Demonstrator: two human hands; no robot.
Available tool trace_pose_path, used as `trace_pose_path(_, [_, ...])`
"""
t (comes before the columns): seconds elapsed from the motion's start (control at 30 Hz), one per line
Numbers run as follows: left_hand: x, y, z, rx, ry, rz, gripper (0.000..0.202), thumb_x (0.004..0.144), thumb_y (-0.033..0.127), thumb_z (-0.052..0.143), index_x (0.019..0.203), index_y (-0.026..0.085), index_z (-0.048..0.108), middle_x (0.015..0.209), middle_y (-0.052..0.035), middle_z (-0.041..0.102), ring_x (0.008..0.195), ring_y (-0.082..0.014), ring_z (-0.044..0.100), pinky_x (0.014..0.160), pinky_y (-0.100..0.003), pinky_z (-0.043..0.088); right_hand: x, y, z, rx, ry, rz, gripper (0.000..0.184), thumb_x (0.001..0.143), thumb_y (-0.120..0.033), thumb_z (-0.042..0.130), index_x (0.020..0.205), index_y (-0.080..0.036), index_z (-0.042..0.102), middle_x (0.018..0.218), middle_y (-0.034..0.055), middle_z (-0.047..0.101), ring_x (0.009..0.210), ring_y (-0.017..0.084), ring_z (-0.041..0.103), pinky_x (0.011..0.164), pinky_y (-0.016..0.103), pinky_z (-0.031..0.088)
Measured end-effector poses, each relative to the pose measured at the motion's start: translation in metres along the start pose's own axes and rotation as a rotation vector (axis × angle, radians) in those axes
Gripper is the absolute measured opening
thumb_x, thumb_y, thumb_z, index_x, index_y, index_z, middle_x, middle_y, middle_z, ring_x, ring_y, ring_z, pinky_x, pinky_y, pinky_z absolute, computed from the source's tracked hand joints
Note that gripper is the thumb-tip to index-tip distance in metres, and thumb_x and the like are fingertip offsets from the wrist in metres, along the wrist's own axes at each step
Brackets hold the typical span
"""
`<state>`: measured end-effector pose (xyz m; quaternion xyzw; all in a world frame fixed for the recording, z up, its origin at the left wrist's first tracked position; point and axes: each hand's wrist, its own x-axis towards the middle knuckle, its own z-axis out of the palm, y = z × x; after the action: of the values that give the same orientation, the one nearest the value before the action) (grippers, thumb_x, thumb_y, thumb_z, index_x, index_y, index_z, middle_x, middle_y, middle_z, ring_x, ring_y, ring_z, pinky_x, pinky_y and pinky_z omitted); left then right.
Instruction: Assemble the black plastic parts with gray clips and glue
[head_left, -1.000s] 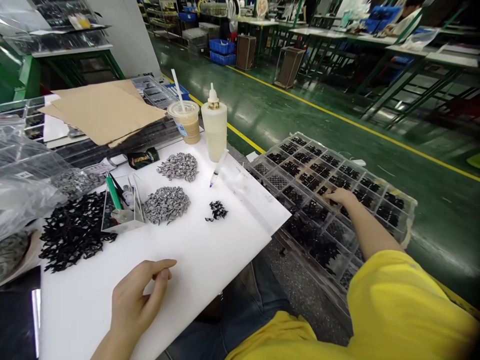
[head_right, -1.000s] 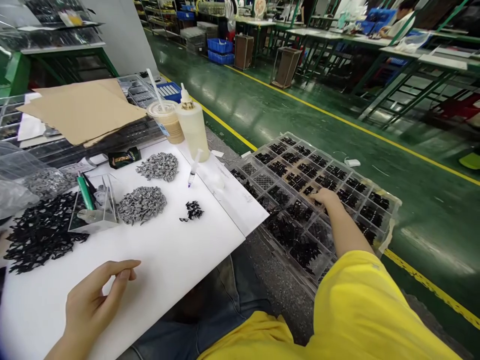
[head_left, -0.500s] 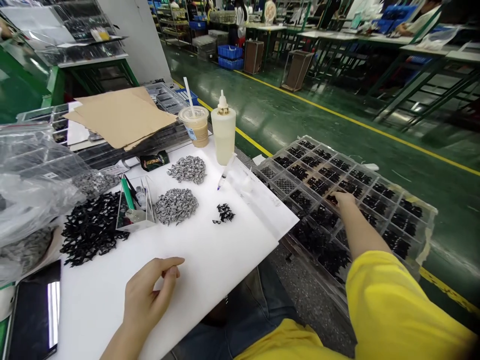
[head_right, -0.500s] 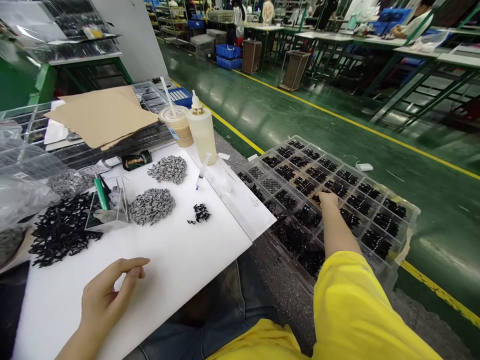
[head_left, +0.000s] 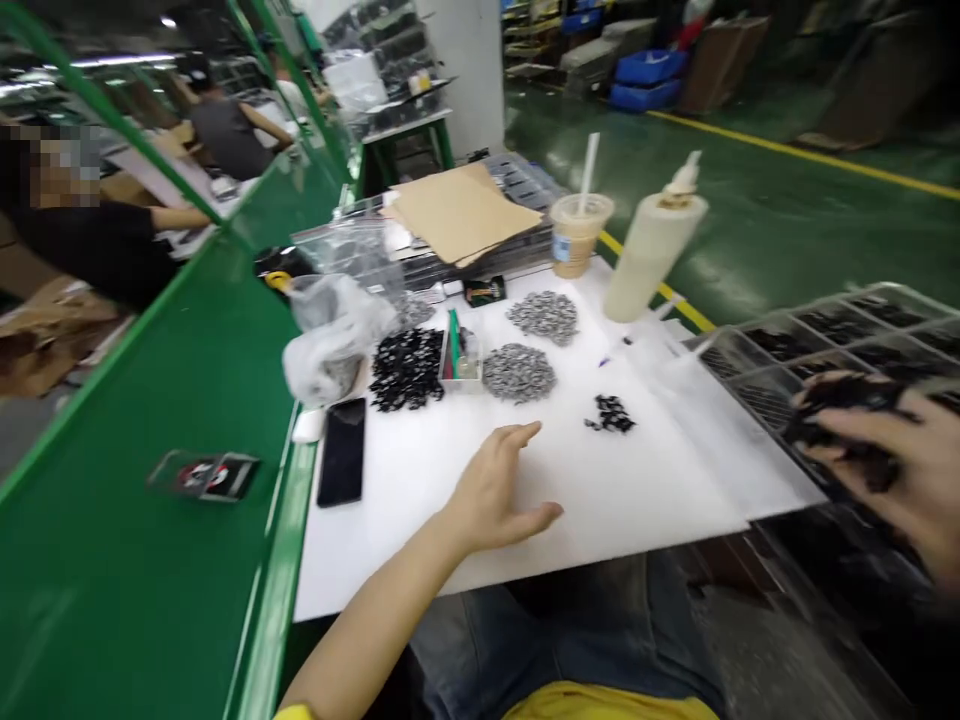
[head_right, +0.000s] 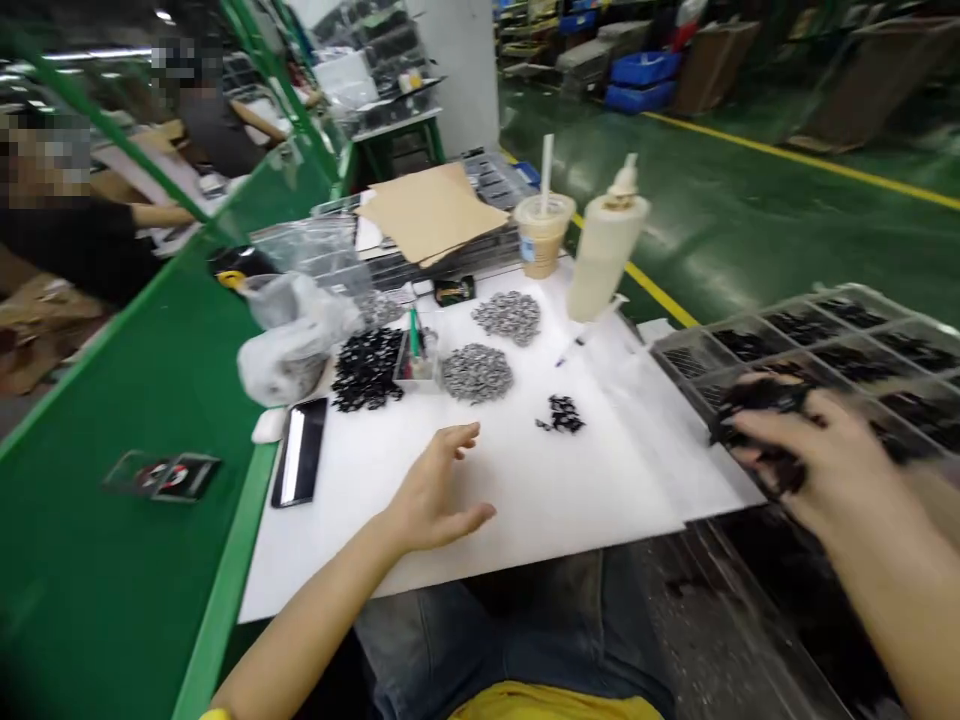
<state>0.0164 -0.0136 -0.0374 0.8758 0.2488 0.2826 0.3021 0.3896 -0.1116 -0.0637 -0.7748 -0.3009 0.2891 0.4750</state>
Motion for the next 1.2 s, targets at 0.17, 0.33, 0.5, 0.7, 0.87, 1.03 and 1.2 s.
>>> trace_pose_path(0.17, [-0.005,-0.009,-0.008,-0.243,0.426,-0.036,0.06,0.088,0.059,0.04,0.132,0.019,0.038,0.12,-0.0169,0.051,0.106,-0.0259,0.055,0.086,-0.041,0.048,-0.059,-0.085,0.157,0.039,-0.727,-0.267,0.031,0.058,-0.04,0.073,0.086,-0.027,0.065,0.068,0.0017,0.064,0.049,0.016,0.053,0.041,0.031,0.042])
trace_pose_path(0.33, [-0.001,-0.024,-0.034,-0.276,0.91,-0.383,0.036,0.093,0.041,0.033,0.093,0.016,0.058,0.086,-0.0091,0.063,0.084,-0.0189,0.061,0.078,-0.035,0.048,-0.091,-0.133,0.252,-0.359,-0.936,-0.787,0.023,0.06,-0.015,0.063,0.081,-0.025,0.065,0.073,-0.002,0.069,0.062,0.017,0.058,0.054,0.026,0.039])
trace_pose_path(0.5, [-0.003,-0.027,-0.059,-0.103,0.892,-0.5,0.02,0.085,0.023,0.043,0.089,0.017,0.063,0.082,-0.0041,0.066,0.081,-0.0164,0.062,0.078,-0.03,0.046,-0.108,-0.138,0.286,-0.437,-0.919,-0.961,0.02,0.065,-0.02,0.067,0.084,-0.023,0.064,0.077,0.0027,0.067,0.069,0.018,0.061,0.059,0.029,0.044])
trace_pose_path(0.7, [-0.006,-0.028,-0.072,0.071,0.532,-0.565,0.026,0.085,0.029,0.043,0.089,0.019,0.066,0.087,-0.0031,0.07,0.087,-0.018,0.063,0.083,-0.031,0.046,-0.109,-0.131,0.253,-0.439,-0.707,-1.178,0.047,0.07,-0.033,0.071,0.114,-0.02,0.06,0.109,0.0109,0.066,0.098,0.03,0.061,0.082,0.042,0.052])
trace_pose_path(0.87, [-0.004,-0.026,-0.075,0.213,0.25,-0.547,0.038,0.084,0.044,0.042,0.098,0.019,0.066,0.105,-0.0073,0.069,0.101,-0.0244,0.061,0.087,-0.038,0.048,-0.094,-0.109,0.142,-0.42,-0.572,-1.236,0.028,0.086,-0.032,0.056,0.112,-0.021,0.061,0.105,0.0052,0.069,0.097,0.019,0.063,0.087,0.034,0.052])
trace_pose_path(1.03, [-0.011,-0.042,-0.08,0.47,-0.086,-0.468,0.048,0.074,0.058,0.056,0.105,0.023,0.067,0.107,-0.0075,0.068,0.101,-0.0301,0.062,0.091,-0.043,0.048,-0.019,-0.052,0.011,-0.677,0.246,-0.499,0.026,0.091,-0.032,0.043,0.103,-0.024,0.065,0.107,0.0041,0.068,0.1,0.019,0.062,0.091,0.034,0.049])
trace_pose_path(1.2, [-0.031,-0.061,-0.084,0.55,-0.193,-0.359,0.057,0.071,0.06,0.06,0.121,0.034,0.059,0.121,-0.0035,0.064,0.109,-0.0321,0.061,0.09,-0.046,0.051,0.084,0.024,-0.089,-0.845,0.389,0.019,0.03,0.089,-0.021,0.046,0.112,-0.009,0.061,0.111,0.0176,0.063,0.106,0.028,0.059,0.09,0.044,0.048])
